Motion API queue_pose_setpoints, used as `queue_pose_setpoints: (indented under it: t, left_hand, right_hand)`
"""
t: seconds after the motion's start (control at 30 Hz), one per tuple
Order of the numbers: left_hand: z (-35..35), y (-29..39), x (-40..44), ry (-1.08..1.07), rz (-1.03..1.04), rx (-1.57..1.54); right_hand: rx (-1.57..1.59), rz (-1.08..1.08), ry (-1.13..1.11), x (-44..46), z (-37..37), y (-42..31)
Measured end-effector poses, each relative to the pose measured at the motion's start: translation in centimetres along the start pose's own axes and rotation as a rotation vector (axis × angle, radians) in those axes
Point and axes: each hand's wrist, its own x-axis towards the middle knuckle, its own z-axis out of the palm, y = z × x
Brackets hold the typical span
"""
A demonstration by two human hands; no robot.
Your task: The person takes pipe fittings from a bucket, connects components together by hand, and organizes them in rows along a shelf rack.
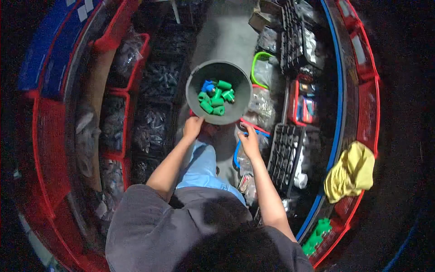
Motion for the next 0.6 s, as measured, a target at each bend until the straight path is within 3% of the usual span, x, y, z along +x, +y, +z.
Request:
queue_pose_setpoints:
  t: [0.13, 0.2, 0.23, 0.3, 0.33, 0.4, 0.43, 0.53, 0.6]
  left_hand:
    - [-4.4, 6.0, 1.8, -0.085, 0.174, -0.150]
    - [-4.8, 8.2, 4.7, -0.079, 0.229, -0.068]
    - [-3.9, 8.3, 6.7, -0.021, 0.380, -0.085]
    - [-2.3, 8.2, 10.6, 0.112, 0.634, 0.147]
    - [-1.3, 8.4, 12.4, 0.100, 0.636, 0.290]
    - [1.0, 6.9, 15.6, 0.064, 0.793, 0.438]
    - [1.8, 6.2, 16.7, -0.085, 0.761, 0.602]
    - [3.4, 4.5, 17.0, -0.163, 0.662, 0.891]
    - [3.9, 3.0, 16.7, -0.089, 0.703, 0.901]
  right_hand:
    - [0.149, 0.130, -0.060, 7.0, 2.1, -0.3]
    - [0.125, 0.098, -0.110, 10.2, 4.2, 2.3]
    - [0.086, 0.147, -0.159, 11.4, 4.7, 2.4]
    - [-0.209, 0.019, -0.180, 13.4, 6.3, 3.0]
    - [-0.411, 0.013, -0.271, 14.3, 7.1, 2.8]
    - [-0.467, 0.115, -0.385, 15.7, 9.7, 4.5]
    - [-0.501, 0.103, -0.423, 16.2, 10.7, 4.3]
    - [-0.546, -0.010, -0.409, 15.8, 14.5, 6.7]
    - [-0.620, -0.048, -0.350, 14.7, 15.9, 7.0]
